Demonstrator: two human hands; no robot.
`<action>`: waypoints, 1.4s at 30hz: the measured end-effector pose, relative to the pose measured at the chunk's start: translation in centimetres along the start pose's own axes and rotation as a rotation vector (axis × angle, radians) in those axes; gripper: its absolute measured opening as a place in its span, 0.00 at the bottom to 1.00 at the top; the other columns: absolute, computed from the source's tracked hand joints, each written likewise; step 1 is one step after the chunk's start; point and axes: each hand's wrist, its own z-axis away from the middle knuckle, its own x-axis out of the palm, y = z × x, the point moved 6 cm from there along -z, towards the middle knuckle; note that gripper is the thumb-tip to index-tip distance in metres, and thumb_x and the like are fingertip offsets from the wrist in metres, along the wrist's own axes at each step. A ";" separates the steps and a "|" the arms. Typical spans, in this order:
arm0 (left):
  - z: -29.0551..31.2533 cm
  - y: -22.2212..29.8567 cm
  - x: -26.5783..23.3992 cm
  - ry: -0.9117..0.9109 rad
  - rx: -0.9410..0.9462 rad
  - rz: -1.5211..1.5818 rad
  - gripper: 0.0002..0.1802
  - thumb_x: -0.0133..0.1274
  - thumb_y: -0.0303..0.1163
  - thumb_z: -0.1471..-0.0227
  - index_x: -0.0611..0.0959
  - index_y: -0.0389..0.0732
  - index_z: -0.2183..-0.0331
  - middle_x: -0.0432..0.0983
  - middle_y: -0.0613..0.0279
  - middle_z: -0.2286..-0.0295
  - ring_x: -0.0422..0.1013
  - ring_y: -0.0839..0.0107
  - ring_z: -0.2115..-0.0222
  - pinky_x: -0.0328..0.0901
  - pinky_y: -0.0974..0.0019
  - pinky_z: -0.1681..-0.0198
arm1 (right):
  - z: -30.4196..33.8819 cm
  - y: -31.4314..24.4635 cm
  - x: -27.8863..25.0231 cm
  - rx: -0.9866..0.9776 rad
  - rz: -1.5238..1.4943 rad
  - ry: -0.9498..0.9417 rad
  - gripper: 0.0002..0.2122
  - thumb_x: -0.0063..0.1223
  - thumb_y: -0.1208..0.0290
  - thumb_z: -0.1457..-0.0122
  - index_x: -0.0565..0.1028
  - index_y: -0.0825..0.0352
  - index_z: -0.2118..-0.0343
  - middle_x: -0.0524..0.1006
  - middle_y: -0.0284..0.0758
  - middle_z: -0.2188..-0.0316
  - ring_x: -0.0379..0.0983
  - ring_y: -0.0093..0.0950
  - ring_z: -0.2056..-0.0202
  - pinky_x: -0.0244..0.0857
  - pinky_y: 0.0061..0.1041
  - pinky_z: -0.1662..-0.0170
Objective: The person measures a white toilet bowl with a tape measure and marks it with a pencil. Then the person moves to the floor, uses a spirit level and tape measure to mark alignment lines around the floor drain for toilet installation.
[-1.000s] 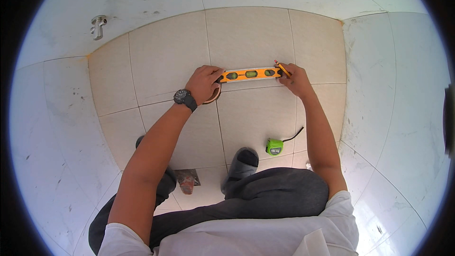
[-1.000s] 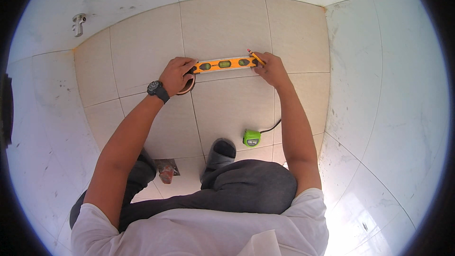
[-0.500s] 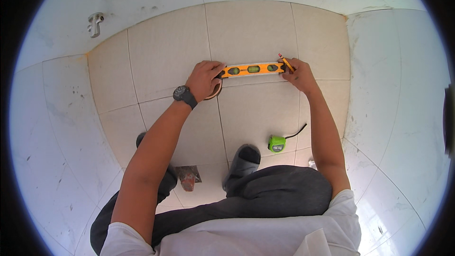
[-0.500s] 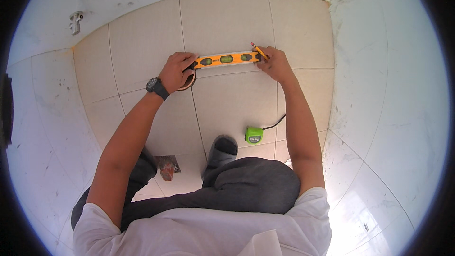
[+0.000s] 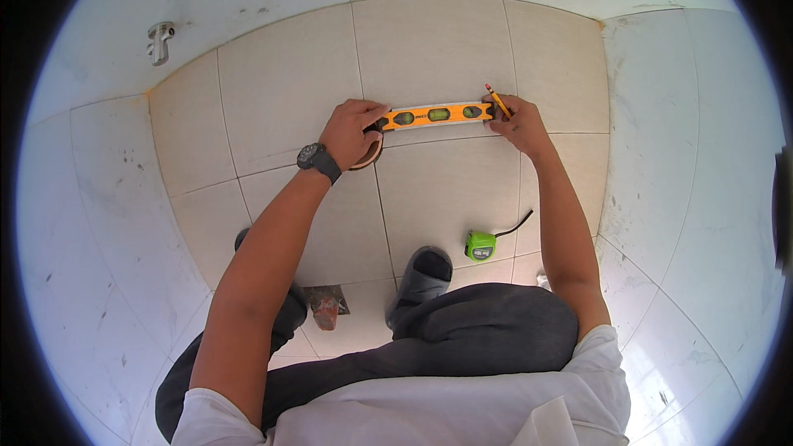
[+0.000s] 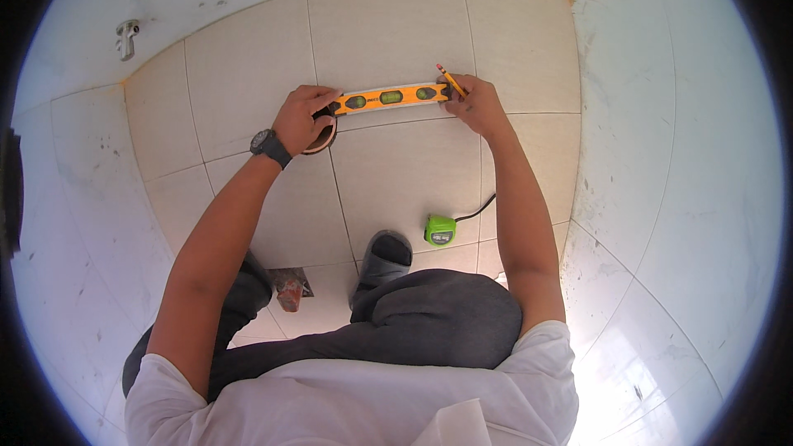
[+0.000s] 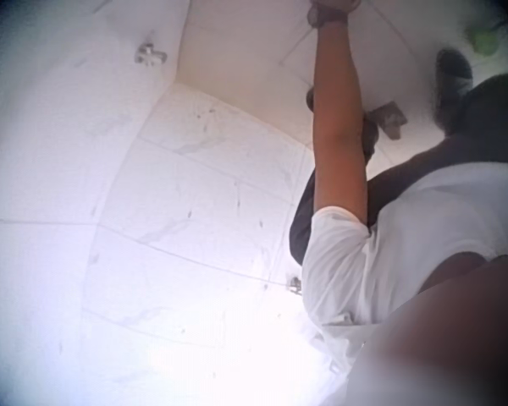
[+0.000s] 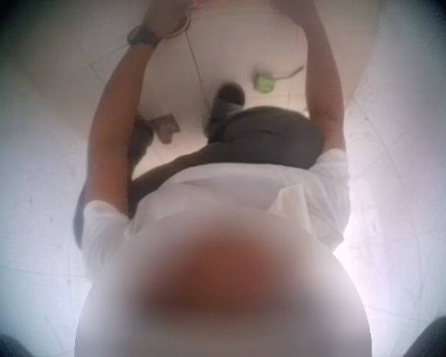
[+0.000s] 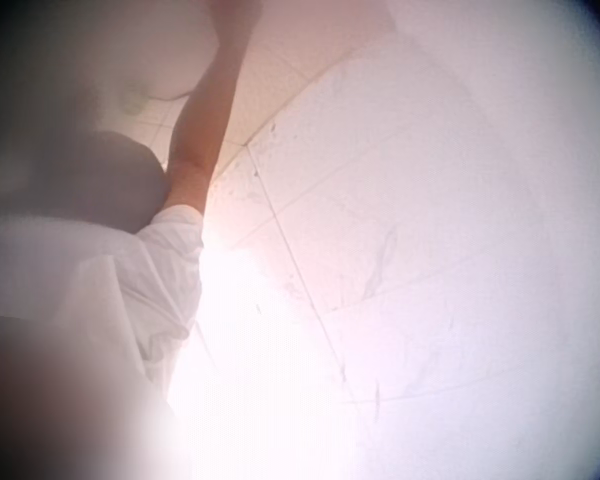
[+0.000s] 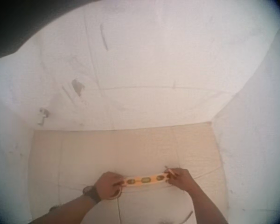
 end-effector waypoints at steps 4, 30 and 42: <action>0.1 -0.1 0.0 0.007 0.032 -0.009 0.29 0.64 0.23 0.58 0.82 0.43 0.50 0.78 0.58 0.54 0.71 0.56 0.53 0.66 0.58 0.46 | 0.0 0.1 0.1 0.024 -0.004 0.005 0.22 0.64 0.82 0.53 0.80 0.63 0.52 0.68 0.27 0.74 0.64 0.21 0.71 0.63 0.23 0.65; -0.1 0.7 -0.1 -0.038 -0.010 -0.048 0.29 0.62 0.23 0.55 0.80 0.44 0.48 0.76 0.57 0.52 0.69 0.54 0.50 0.63 0.55 0.44 | 0.1 -0.1 -0.2 -0.042 0.011 0.011 0.23 0.66 0.81 0.54 0.79 0.66 0.51 0.71 0.32 0.73 0.67 0.23 0.71 0.66 0.24 0.64; -0.5 1.6 -0.4 -0.107 0.020 -0.139 0.29 0.62 0.25 0.55 0.80 0.46 0.48 0.77 0.60 0.53 0.69 0.57 0.51 0.63 0.57 0.44 | 0.1 -0.2 -0.2 -0.088 0.103 0.036 0.24 0.66 0.79 0.53 0.79 0.64 0.49 0.74 0.35 0.70 0.71 0.28 0.69 0.67 0.27 0.61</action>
